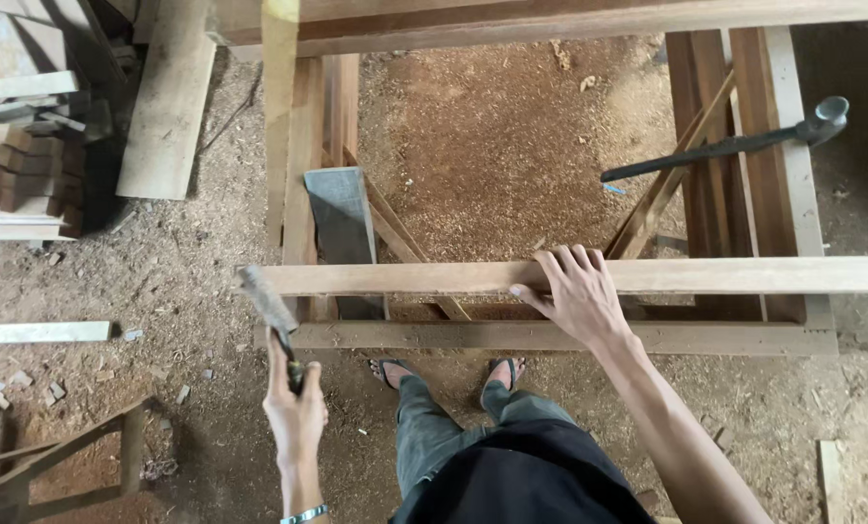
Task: The person uses a hand scraper to shave and smooth the edges and surfaces of a wooden beam, repeatedly sliding the tool across the grain while another person stands nearby.
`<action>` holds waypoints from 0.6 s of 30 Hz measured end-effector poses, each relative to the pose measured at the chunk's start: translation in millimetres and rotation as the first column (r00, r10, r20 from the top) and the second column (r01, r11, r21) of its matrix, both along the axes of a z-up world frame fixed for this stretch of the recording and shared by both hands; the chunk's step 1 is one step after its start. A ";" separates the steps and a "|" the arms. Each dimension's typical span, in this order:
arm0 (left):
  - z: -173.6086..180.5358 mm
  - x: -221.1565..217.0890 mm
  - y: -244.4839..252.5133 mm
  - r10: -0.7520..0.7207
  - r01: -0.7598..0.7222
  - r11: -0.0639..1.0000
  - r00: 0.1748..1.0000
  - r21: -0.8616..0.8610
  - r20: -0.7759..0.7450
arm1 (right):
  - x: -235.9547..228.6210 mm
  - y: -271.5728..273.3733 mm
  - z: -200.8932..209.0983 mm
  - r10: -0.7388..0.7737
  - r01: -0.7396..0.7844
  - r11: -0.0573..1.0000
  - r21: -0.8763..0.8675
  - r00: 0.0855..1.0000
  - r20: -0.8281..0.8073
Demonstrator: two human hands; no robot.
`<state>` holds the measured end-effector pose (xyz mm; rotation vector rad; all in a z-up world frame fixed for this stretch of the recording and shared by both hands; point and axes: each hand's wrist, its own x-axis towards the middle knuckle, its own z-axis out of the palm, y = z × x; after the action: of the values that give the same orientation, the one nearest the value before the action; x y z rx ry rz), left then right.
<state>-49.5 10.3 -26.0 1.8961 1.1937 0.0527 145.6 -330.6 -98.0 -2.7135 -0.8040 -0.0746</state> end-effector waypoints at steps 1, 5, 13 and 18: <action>-1.1 -0.2 -1.1 -0.009 0.009 1.000 1.000 0.016 -0.021 | -2.7 2.5 0.7 0.007 -0.007 1.000 0.021 1.000 -0.015; -6.7 -6.2 -2.9 -0.007 0.007 0.999 1.000 0.044 -0.012 | -20.9 13.8 4.2 0.041 -0.049 0.998 0.045 0.987 0.152; -14.6 -26.7 -1.4 -0.009 0.002 0.998 0.994 0.070 0.105 | -34.0 16.7 20.3 0.036 -0.047 0.997 0.067 0.987 0.159; -12.2 -28.9 -6.2 0.017 -0.024 0.998 0.993 0.055 0.113 | -12.3 25.1 24.4 0.055 -0.052 0.998 -0.023 0.990 0.126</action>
<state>-78.4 4.1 -38.1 1.9039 1.1459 0.2034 133.3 -305.5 -73.6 -2.7261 -0.9175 -0.2306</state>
